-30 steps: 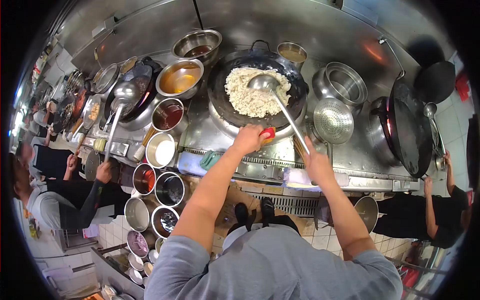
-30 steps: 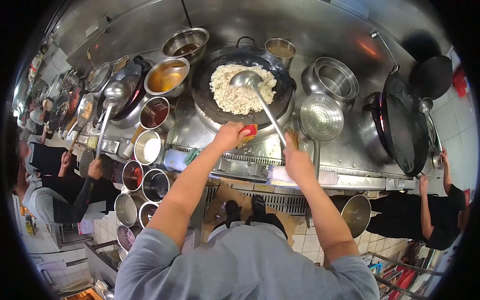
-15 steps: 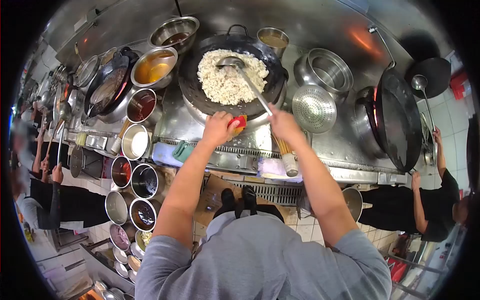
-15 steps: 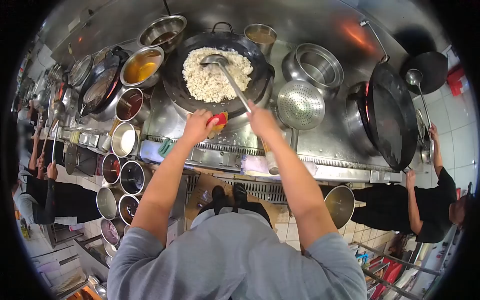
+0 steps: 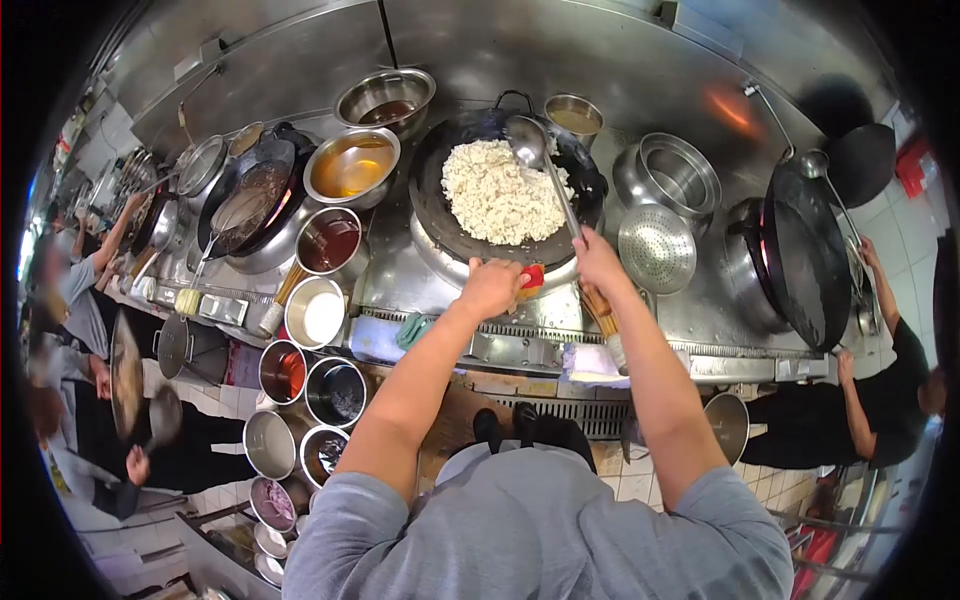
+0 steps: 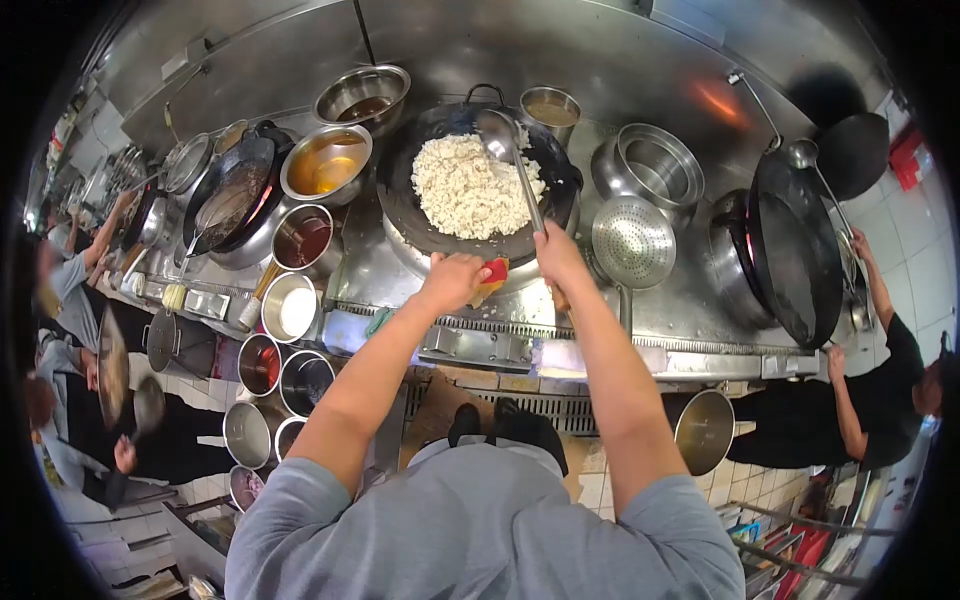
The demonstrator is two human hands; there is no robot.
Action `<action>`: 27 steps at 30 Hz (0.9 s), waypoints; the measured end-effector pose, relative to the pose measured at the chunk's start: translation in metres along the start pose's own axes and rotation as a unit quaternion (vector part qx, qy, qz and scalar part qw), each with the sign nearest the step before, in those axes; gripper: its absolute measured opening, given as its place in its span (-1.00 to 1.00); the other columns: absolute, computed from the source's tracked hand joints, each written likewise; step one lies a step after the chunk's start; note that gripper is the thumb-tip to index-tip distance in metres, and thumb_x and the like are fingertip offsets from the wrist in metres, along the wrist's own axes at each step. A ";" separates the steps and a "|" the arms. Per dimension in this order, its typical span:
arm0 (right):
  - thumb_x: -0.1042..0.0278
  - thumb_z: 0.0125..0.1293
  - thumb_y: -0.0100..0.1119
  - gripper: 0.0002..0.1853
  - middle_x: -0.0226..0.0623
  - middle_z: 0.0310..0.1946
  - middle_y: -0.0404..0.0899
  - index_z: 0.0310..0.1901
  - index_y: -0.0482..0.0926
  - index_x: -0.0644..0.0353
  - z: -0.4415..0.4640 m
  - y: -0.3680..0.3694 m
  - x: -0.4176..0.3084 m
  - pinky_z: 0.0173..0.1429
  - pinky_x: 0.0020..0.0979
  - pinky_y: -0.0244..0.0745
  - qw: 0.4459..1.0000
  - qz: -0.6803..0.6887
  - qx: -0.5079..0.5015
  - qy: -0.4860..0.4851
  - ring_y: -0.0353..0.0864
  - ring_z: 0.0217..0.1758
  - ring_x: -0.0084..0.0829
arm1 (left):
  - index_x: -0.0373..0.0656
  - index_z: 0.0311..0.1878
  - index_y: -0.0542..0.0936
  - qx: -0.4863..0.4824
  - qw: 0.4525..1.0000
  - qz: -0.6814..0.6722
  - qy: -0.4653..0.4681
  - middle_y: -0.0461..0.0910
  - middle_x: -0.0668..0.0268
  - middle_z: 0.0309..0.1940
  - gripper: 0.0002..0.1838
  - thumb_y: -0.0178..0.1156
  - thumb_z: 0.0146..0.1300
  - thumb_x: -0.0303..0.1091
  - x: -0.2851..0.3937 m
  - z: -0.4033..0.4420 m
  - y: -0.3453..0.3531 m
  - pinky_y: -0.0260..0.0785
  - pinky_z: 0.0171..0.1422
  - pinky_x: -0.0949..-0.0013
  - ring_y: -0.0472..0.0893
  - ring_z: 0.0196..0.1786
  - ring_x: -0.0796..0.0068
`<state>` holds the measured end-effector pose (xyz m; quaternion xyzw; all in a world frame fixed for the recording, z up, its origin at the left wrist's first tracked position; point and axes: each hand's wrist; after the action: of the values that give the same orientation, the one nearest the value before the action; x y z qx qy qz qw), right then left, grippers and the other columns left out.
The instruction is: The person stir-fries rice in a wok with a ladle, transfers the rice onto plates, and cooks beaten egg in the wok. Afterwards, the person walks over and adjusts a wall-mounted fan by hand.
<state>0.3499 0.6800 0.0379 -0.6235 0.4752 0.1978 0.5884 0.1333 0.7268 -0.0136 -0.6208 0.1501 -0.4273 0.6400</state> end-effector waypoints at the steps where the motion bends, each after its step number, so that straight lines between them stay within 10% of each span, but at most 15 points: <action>1: 0.16 0.51 -0.14 -0.61 -0.42 -0.59 0.37 0.29 0.26 0.01 -0.010 -0.006 -0.013 -0.67 -0.41 0.25 0.991 -0.109 0.060 -0.044 0.31 -0.75 -0.49 | -0.10 -0.23 0.55 -0.026 0.999 -0.043 -0.001 0.58 0.20 -0.23 -0.74 0.02 0.37 -0.12 -0.004 0.002 0.000 0.15 -0.01 0.06 0.52 -0.04 0.18; 4: 0.16 0.51 -0.14 -0.53 -0.43 -0.59 0.36 0.39 0.17 -0.05 -0.069 -0.007 -0.015 -0.67 -0.41 0.25 0.973 0.202 -0.078 0.076 0.29 -0.75 -0.52 | -0.13 -0.17 0.53 -0.036 0.994 -0.104 0.011 0.57 0.16 -0.16 -0.73 0.02 0.38 -0.13 -0.019 0.004 0.004 0.19 0.06 -0.01 0.49 0.02 0.09; 6: 0.18 0.50 -0.13 -0.51 -0.44 -0.59 0.33 0.41 0.14 -0.07 -0.099 0.000 -0.006 -0.66 -0.44 0.25 0.861 0.452 -0.151 0.179 0.28 -0.74 -0.54 | -0.13 -0.15 0.53 -0.031 0.987 -0.155 0.023 0.54 0.18 -0.10 -0.74 0.03 0.37 -0.14 -0.025 0.003 0.006 0.20 0.09 -0.03 0.47 0.06 0.10; 10: 0.15 0.48 -0.07 -0.45 -0.46 -0.60 0.31 0.45 0.09 -0.09 -0.056 0.016 0.025 -0.64 -0.45 0.29 0.864 0.436 -0.157 0.199 0.28 -0.71 -0.56 | -0.14 -0.16 0.55 0.012 0.996 -0.075 0.037 0.55 0.19 -0.11 -0.72 0.05 0.35 -0.13 -0.020 -0.003 -0.004 0.22 0.02 0.00 0.48 0.06 0.12; 12: 0.22 0.46 -0.03 -0.49 -0.24 -0.60 0.47 0.40 0.20 -0.04 -0.048 0.012 -0.002 -0.59 -0.29 0.40 0.994 0.057 -0.017 0.093 0.46 -0.67 -0.35 | -0.14 -0.18 0.56 -0.008 0.999 -0.045 0.015 0.57 0.17 -0.15 -0.70 0.05 0.33 -0.09 -0.009 0.001 -0.007 0.22 0.00 0.00 0.50 0.03 0.12; 15: 0.25 0.40 0.00 -0.43 0.12 -0.43 0.60 0.42 0.16 0.00 -0.021 0.046 0.013 -0.34 -0.02 0.49 0.950 -0.221 0.179 -0.129 0.61 -0.47 0.01 | -0.13 -0.23 0.57 -0.042 0.999 -0.033 -0.009 0.60 0.14 -0.24 -0.65 0.06 0.31 -0.02 -0.006 0.005 -0.011 0.23 -0.04 0.00 0.54 -0.04 0.10; 16: 0.30 0.36 0.00 -0.38 0.31 -0.27 0.56 0.43 0.12 0.02 -0.038 0.049 -0.035 -0.09 0.06 0.44 0.967 -0.235 0.102 -0.012 0.59 -0.23 0.19 | -0.13 -0.25 0.57 -0.048 0.998 -0.049 -0.010 0.61 0.12 -0.29 -0.64 0.06 0.29 0.01 -0.007 0.008 -0.012 0.23 -0.05 -0.01 0.56 -0.08 0.09; 27: 0.33 0.31 0.04 -0.29 0.15 -0.31 0.59 0.47 0.01 -0.03 -0.201 -0.039 -0.042 -0.11 -0.02 0.47 0.955 -0.288 -0.040 -0.056 0.59 -0.23 0.14 | -0.07 -0.30 0.65 -0.009 0.998 -0.051 -0.031 0.64 0.20 -0.36 -0.64 0.06 0.31 0.01 -0.004 0.017 0.012 0.24 0.01 0.09 0.59 -0.17 0.18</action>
<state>0.2997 0.5041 0.1389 -0.7448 0.2338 0.0736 0.6206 0.1479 0.7391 -0.0232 -0.6461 0.1018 -0.4386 0.6163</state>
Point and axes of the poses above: each hand's wrist, its own z-axis towards the middle knuckle, its own y-axis out of the palm, x = y × z
